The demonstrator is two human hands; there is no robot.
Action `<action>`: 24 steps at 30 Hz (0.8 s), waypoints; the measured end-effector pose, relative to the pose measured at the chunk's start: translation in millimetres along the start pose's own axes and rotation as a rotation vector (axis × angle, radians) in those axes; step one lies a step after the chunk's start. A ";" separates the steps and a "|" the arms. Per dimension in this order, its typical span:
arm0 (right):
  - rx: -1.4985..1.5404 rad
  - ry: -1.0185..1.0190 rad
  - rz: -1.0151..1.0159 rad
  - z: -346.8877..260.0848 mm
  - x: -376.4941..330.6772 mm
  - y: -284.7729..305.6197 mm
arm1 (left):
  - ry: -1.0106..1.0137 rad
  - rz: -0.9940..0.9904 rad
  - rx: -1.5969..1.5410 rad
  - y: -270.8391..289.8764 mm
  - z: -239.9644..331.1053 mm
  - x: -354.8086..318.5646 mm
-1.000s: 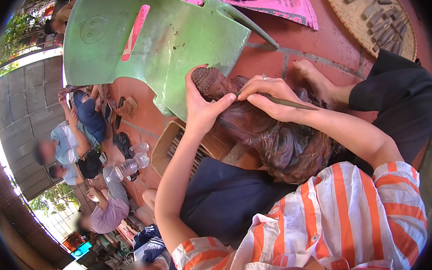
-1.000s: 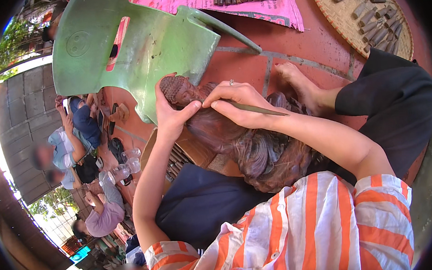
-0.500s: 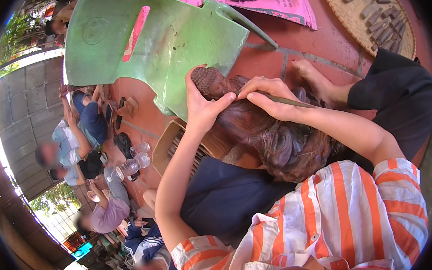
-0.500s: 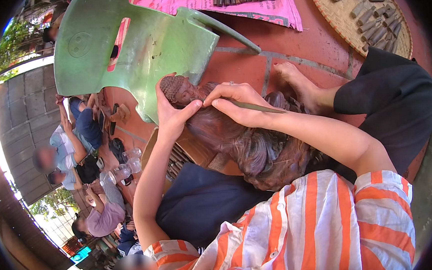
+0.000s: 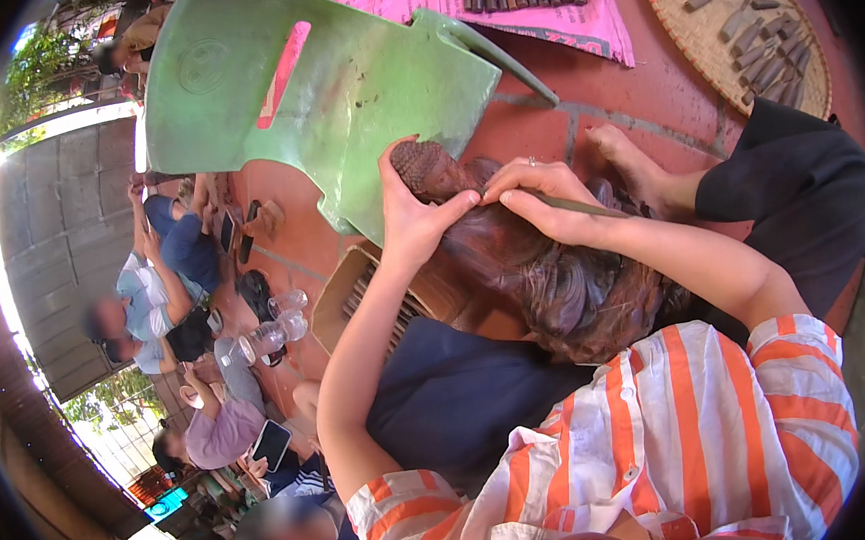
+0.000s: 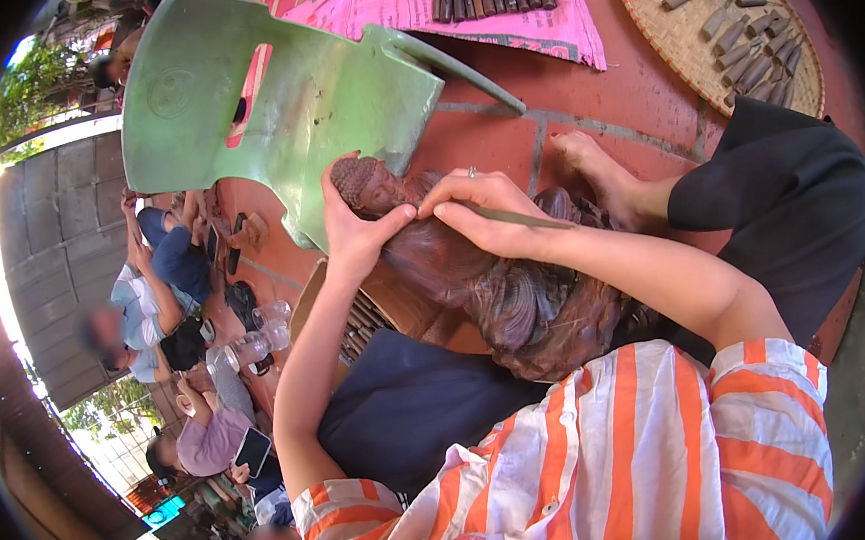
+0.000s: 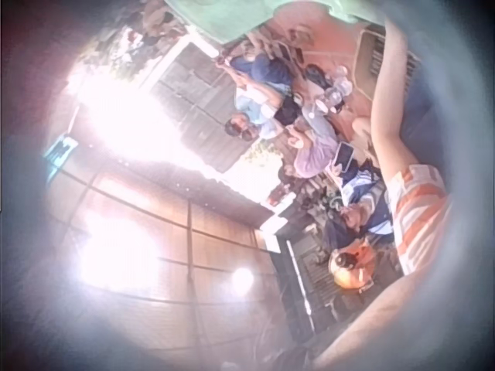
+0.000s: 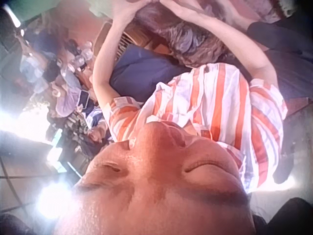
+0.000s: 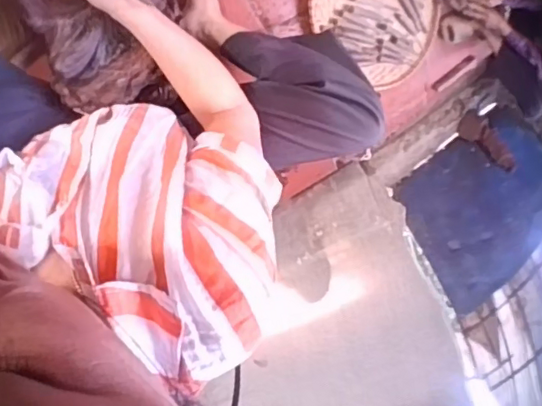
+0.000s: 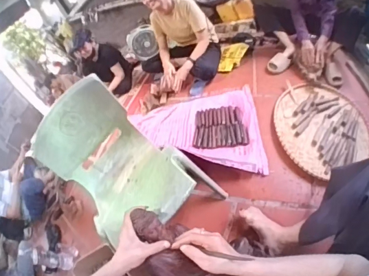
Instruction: The person carves a wooden Buddha statue using a small chisel, focusing on the head and neck area. They hold the statue with their left hand and carefully chip away wood with the tool in their right hand. The person occasionally pauses to inspect the work and later picks up a water bottle to drink.
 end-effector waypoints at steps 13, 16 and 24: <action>-0.312 0.342 -0.020 -35.1 -0.1 -10.5 | -0.002 -0.094 -0.196 2.3 -9.3 0.2; -0.262 0.318 0.024 -27.5 -1.0 -4.7 | -0.019 -0.033 -0.101 0.5 -6.4 -1.6; -0.213 0.336 0.037 -36.0 1.9 -5.6 | 0.008 -0.062 -0.158 2.0 -3.1 -1.7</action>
Point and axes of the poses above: each hand's wrist, its own x-axis towards the middle knuckle, its own y-axis out of the back of the hand, z = x × y, the point moved 9 cm from there along x, towards the middle knuckle, and after that the axes turned 7 degrees about y, right-handed, at the moved point
